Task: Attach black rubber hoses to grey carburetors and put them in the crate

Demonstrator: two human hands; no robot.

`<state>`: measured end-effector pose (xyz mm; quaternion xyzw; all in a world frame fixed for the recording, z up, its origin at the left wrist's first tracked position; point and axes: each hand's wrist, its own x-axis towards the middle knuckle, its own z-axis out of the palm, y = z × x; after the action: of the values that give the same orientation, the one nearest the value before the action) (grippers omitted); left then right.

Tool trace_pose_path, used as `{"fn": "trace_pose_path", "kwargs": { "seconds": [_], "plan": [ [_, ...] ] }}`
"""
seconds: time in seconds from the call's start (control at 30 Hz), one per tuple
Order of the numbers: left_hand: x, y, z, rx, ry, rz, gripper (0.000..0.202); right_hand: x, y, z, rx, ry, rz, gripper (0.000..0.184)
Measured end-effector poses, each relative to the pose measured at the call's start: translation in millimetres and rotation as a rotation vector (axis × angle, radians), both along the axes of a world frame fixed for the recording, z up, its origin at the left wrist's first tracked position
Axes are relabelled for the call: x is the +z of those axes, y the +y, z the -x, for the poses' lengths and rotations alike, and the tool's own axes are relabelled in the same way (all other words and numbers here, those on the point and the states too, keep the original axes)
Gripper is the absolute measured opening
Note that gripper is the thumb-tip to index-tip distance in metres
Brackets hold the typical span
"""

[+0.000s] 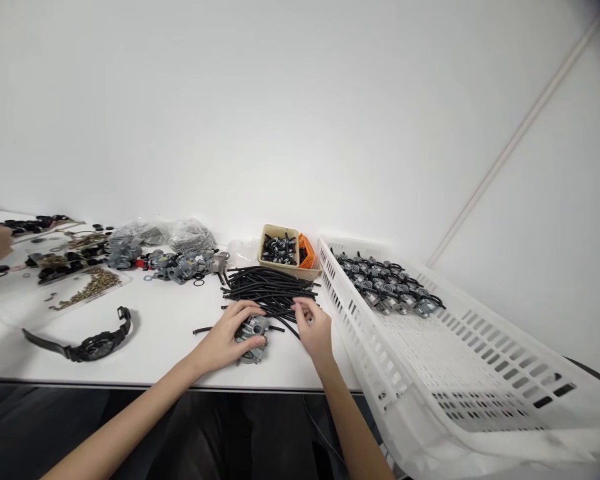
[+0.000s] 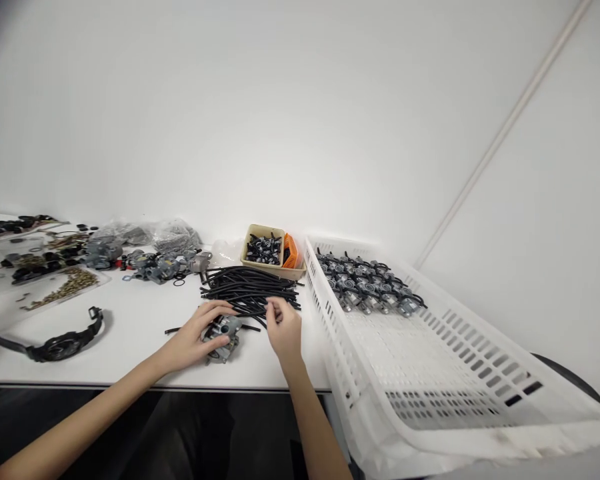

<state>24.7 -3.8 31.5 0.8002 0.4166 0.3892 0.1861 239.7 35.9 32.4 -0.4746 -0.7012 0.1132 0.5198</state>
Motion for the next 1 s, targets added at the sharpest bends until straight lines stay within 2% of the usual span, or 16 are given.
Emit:
{"fn": "trace_pose_path", "kwargs": {
  "seconds": [0.07,0.1,0.23,0.37,0.5,0.57,0.7,0.83,0.87,0.93,1.0],
  "plan": [
    [-10.3,0,1,-0.098,-0.149,0.174,0.059,16.3,36,10,0.004,0.013,0.036,0.022],
    [-14.7,-1,1,-0.101,-0.195,0.242,0.071,23.6,55,16,-0.001,-0.028,0.055,0.022],
    [-24.4,-5,-2,-0.066,-0.28,0.406,0.105,43.7,132,38,-0.034,-0.391,0.164,0.027],
    [-27.1,-3,-2,-0.045,-0.334,0.466,0.111,46.8,185,55,-0.025,-0.536,0.233,0.022],
    [-29.2,0,-1,-0.047,-0.339,0.509,0.106,41.9,214,60,-0.002,-0.619,0.317,0.009],
    [-29.2,0,-2,-0.023,-0.342,0.525,0.105,40.1,223,60,0.005,-0.619,0.331,0.005],
    [-26.5,-1,-3,-0.031,-0.363,0.55,0.101,41.7,229,56,0.005,-0.527,0.275,0.014],
    [-24.5,-2,-4,-0.057,-0.382,0.54,0.096,50.3,218,48,-0.04,-0.347,0.141,0.003],
    [-24.5,-2,-4,-0.058,-0.381,0.534,0.096,52.5,211,46,-0.057,-0.289,0.118,0.007],
    [-24.7,-2,-4,-0.051,-0.375,0.515,0.095,55.0,193,43,-0.035,-0.028,0.102,0.015],
    [-24.8,-2,-4,-0.044,-0.362,0.488,0.093,53.6,167,40,0.11,0.404,0.132,0.027]
  ]
}}
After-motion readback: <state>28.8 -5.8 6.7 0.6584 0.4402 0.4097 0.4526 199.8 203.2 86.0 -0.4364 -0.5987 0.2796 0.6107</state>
